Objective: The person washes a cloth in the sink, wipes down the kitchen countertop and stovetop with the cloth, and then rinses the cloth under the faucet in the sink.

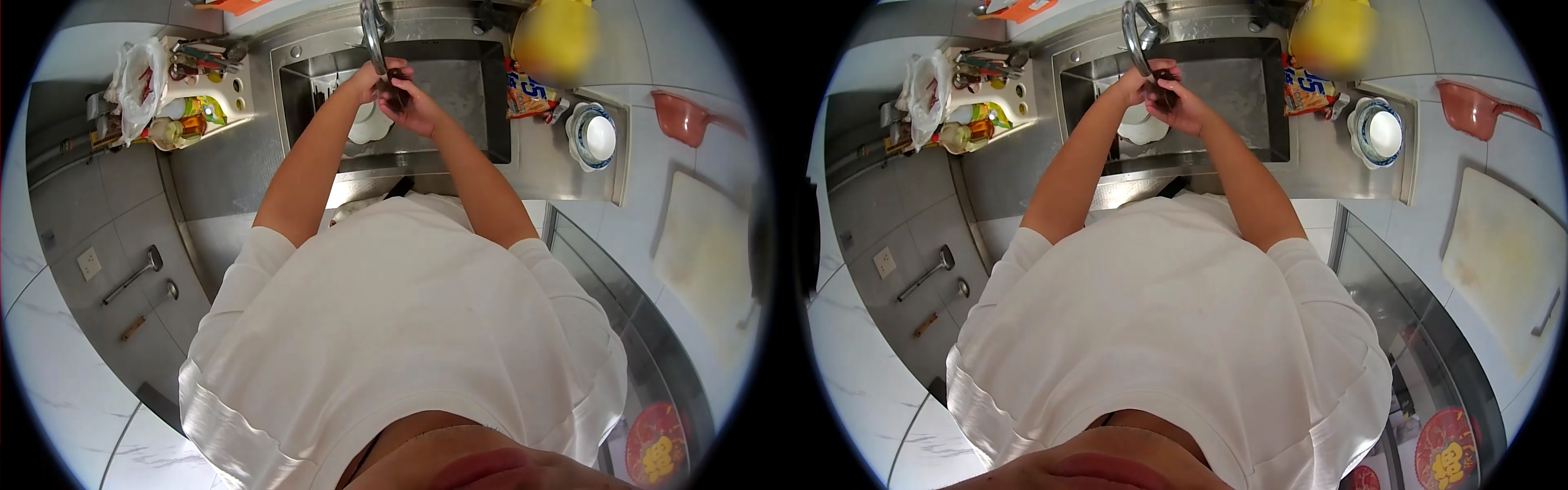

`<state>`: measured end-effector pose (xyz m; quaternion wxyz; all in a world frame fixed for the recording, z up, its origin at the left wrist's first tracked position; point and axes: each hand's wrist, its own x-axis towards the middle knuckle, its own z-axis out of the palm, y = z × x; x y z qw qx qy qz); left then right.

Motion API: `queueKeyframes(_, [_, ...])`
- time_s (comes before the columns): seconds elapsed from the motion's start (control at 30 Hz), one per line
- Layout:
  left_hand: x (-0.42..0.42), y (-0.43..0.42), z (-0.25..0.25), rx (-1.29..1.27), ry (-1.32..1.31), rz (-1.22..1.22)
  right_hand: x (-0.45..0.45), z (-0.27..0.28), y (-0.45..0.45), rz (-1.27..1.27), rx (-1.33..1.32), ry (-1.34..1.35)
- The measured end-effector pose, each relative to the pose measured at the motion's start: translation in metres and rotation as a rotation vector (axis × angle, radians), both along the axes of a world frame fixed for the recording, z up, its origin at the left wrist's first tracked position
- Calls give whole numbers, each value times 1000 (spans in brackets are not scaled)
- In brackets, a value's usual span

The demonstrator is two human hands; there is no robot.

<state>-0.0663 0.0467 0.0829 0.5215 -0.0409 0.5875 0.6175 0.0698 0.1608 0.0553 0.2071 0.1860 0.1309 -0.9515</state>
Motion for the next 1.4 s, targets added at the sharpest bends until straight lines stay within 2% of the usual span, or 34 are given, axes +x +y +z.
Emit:
queueKeyframes(0.03, [3, 0, 8, 34, -105, -26, -1, 13, 0, 2, -82, -12])
queueKeyframes(0.07, [11, 7, 15, 38, -88, -8, 0, 26, -4, -38, 4, -152])
queueKeyframes(0.1, [9, 8, 12, 40, -85, -11, -3, 16, -1, -40, 6, -149])
queueKeyframes(0.17, [5, 8, -2, -4, -170, -32, -9, -20, 5, 171, -361, 46])
queueKeyframes(0.2, [5, 10, -3, 136, -228, -42, -10, -16, 1, 251, -112, 93])
queueKeyframes(0.23, [7, 12, -5, 134, -229, -42, -12, -12, -2, 251, -114, 93])
queueKeyframes(0.3, [12, 13, -12, 118, -61, 90, -15, -6, -6, 317, 213, 131])
queueKeyframes(0.33, [11, 14, -17, 122, -18, 101, -16, -3, -8, 317, 213, 131])
queueKeyframes(0.4, [13, 13, -35, 67, 91, 140, -18, 4, -14, 282, 576, 23])
queueKeyframes(0.43, [15, 13, -42, 12, 200, 178, -18, 6, -21, 282, 577, 23])
queueKeyframes(0.47, [17, 14, -50, 13, 200, 178, -17, 7, -28, 207, 932, 30])
queueKeyframes(0.5, [20, 17, -56, -147, 372, 204, -16, 7, -34, 124, 1286, 36])
queueKeyframes(0.53, [24, 20, -60, -307, 542, 226, -17, -12, -38, 124, 1285, 33])
queueKeyframes(0.6, [26, 24, -69, -354, 658, 251, -17, -48, -45, 68, 1815, 181])
queueKeyframes(0.63, [28, 26, -65, -402, 777, 278, -15, -53, -49, 70, 1816, 179])
queueKeyframes(0.67, [31, 26, -61, -403, 777, 279, -14, -58, -54, -110, 1758, 186])
queueKeyframes(0.7, [36, 27, -41, -379, 533, 278, -15, -61, -57, -288, 1691, 194])
queueKeyframes(0.73, [36, 26, -33, -352, 292, 274, -16, -60, -54, -291, 1689, 196])
queueKeyframes(0.77, [33, 24, -26, -354, 294, 274, -15, -60, -48, -179, 1304, 106])
queueKeyframes(0.8, [29, 18, -25, -222, 239, 207, -13, -59, -42, -69, 917, 21])
queueKeyframes(0.83, [25, 11, -25, -92, 183, 139, -10, -50, -36, -67, 914, 20])
queueKeyframes(0.87, [19, 6, -25, -93, 182, 140, -7, -41, -30, -68, 547, 38])
queueKeyframes(0.9, [12, 1, -25, -120, 213, 9, -5, -23, -25, -67, 181, 55])
queueKeyframes(0.93, [6, -2, -23, -146, 245, -121, -2, 5, -20, -58, 56, 4])
queueKeyframes(0.97, [2, -4, -18, -146, 247, -120, 0, 15, -18, -57, 56, 7])
queueKeyframes(1.03, [-4, -2, 5, -11, -18, -205, 2, 22, -15, -36, 11, -113])
queueKeyframes(1.07, [9, 4, 17, 39, 4, -125, 1, 23, -14, -36, 11, -111])
queueKeyframes(1.17, [16, 9, 37, 6, -9, -162, -5, 8, -13, 55, -120, -75])
queueKeyframes(1.2, [12, 9, 17, 44, 24, -210, -8, -13, -15, 137, -97, 16])
queueKeyframes(1.23, [13, 8, 8, 44, 24, -211, -10, -11, -17, 219, -72, 108])
queueKeyframes(1.27, [13, 7, 0, 76, -1, -213, -8, -8, -18, 281, 86, 58])
queueKeyframes(1.3, [12, 6, -8, 108, -24, -215, -7, -1, -22, 282, 89, 61])
queueKeyframes(1.37, [16, 9, -28, 85, 25, -164, -5, 8, -29, 193, 389, -10])
queueKeyframes(1.4, [21, 10, -33, 22, 180, -49, -7, 8, -32, 193, 390, -9])
